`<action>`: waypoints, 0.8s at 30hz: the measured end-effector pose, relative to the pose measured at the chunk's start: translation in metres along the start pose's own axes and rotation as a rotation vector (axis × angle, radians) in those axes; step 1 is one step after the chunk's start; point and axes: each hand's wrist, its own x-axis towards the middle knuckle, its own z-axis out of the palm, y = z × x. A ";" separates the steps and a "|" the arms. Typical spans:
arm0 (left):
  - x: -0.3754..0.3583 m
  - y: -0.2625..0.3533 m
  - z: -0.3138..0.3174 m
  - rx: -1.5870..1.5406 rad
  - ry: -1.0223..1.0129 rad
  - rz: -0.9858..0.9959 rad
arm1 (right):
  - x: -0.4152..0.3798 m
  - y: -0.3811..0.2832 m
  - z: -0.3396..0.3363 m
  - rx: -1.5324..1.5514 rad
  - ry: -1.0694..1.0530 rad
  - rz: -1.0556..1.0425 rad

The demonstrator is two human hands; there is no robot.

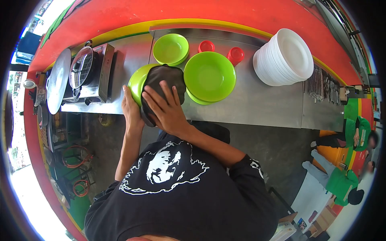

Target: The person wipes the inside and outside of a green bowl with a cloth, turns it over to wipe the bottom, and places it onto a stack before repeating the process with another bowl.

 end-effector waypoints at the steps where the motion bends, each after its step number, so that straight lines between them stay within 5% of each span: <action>1: -0.001 0.000 0.001 0.040 -0.032 0.036 | 0.003 -0.001 0.000 -0.002 -0.001 -0.014; 8: -0.003 0.010 0.002 0.192 -0.062 0.206 | 0.049 0.010 -0.013 0.099 0.044 -0.007; 19: -0.021 0.027 0.007 0.546 -0.102 0.733 | 0.037 0.041 0.021 1.239 0.500 0.623; 21: -0.017 0.027 0.004 0.533 -0.172 0.895 | 0.021 0.036 0.014 1.545 0.369 0.764; 24: -0.003 0.026 0.002 0.385 -0.321 1.120 | -0.006 0.059 0.021 1.852 0.182 0.663</action>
